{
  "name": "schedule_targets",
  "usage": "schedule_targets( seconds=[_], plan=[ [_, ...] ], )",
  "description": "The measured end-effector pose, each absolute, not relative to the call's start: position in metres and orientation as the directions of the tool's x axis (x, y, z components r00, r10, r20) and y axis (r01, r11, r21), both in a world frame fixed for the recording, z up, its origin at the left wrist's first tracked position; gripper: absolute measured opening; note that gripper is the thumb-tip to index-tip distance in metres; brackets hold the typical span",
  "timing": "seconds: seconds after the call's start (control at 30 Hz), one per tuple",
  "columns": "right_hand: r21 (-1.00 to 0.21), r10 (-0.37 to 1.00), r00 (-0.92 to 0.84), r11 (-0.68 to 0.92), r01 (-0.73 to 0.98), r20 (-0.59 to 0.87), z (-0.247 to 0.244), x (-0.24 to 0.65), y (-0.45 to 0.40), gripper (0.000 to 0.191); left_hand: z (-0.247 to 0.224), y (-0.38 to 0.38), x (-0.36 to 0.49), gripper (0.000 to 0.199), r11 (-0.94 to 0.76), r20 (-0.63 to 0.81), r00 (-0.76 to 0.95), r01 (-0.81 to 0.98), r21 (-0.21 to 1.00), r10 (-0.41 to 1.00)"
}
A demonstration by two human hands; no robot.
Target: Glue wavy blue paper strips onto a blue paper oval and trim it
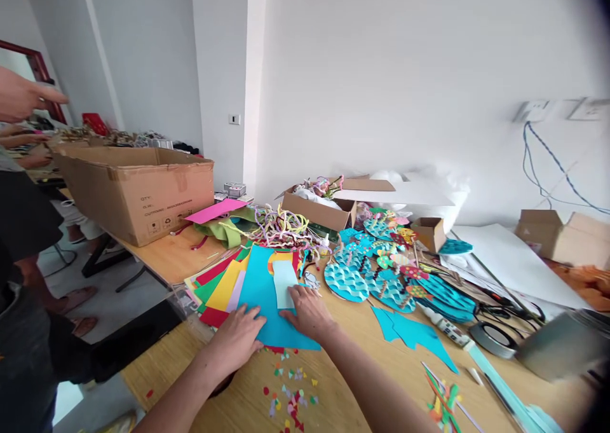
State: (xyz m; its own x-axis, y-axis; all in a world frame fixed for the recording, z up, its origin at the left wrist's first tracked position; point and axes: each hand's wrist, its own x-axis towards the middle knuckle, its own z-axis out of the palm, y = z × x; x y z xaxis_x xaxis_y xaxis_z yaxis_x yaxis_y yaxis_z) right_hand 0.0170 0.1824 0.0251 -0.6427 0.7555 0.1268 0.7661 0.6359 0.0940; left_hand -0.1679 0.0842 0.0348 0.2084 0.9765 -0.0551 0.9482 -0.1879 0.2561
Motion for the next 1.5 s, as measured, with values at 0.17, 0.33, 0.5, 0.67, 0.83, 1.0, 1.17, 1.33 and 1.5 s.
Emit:
schedule_targets(
  seconds=[0.17, 0.33, 0.5, 0.67, 0.83, 1.0, 1.17, 1.33, 1.5],
  plan=[
    [0.115, 0.730, -0.670, 0.660, 0.742, 0.133, 0.018, 0.007, 0.179, 0.045, 0.037, 0.084, -0.166, 0.037, -0.189, -0.053, 0.208, 0.951, 0.243, 0.977],
    [0.138, 0.676, -0.724, 0.710, 0.690, 0.138, 0.015, 0.003, 0.172, 0.026, 0.036, 0.082, -0.167, 0.034, -0.202, -0.041, 0.218, 0.949, 0.243, 0.975],
    [0.069, 0.671, -0.717, 0.720, 0.691, 0.188, 0.016, 0.003, 0.171, 0.017, 0.033, 0.084, -0.168, 0.035, -0.226, -0.035, 0.238, 0.953, 0.203, 0.971],
    [-0.121, 0.743, -0.584, 0.646, 0.754, 0.327, 0.036, 0.017, 0.170, 0.022, 0.035, 0.086, -0.170, 0.042, -0.240, -0.045, 0.254, 0.949, 0.204, 0.966],
    [-0.470, 0.880, -0.233, 0.426, 0.773, 0.414, 0.063, 0.048, 0.173, 0.027, 0.036, 0.089, -0.174, 0.047, -0.230, -0.079, 0.252, 0.950, 0.211, 0.965],
    [-0.786, 0.959, -0.093, 0.274, 0.555, 0.269, 0.071, 0.086, 0.170, 0.022, 0.037, 0.093, -0.181, 0.047, -0.251, -0.089, 0.282, 0.932, 0.260, 0.955],
    [-0.942, 0.979, -0.186, 0.135, 0.307, 0.080, 0.079, 0.139, 0.137, 0.031, 0.041, 0.094, -0.188, 0.052, -0.260, -0.135, 0.302, 0.930, 0.260, 0.944],
    [-0.958, 0.923, -0.285, -0.203, 0.204, -0.257, 0.088, 0.212, 0.089, 0.033, 0.041, 0.095, -0.187, 0.060, -0.294, -0.138, 0.328, 0.930, 0.222, 0.935],
    [-0.799, 0.853, -0.211, -0.322, 0.507, -0.478, 0.059, 0.264, 0.046, 0.039, 0.036, 0.095, -0.182, 0.059, -0.292, -0.096, 0.319, 0.929, 0.226, 0.943]
  ],
)
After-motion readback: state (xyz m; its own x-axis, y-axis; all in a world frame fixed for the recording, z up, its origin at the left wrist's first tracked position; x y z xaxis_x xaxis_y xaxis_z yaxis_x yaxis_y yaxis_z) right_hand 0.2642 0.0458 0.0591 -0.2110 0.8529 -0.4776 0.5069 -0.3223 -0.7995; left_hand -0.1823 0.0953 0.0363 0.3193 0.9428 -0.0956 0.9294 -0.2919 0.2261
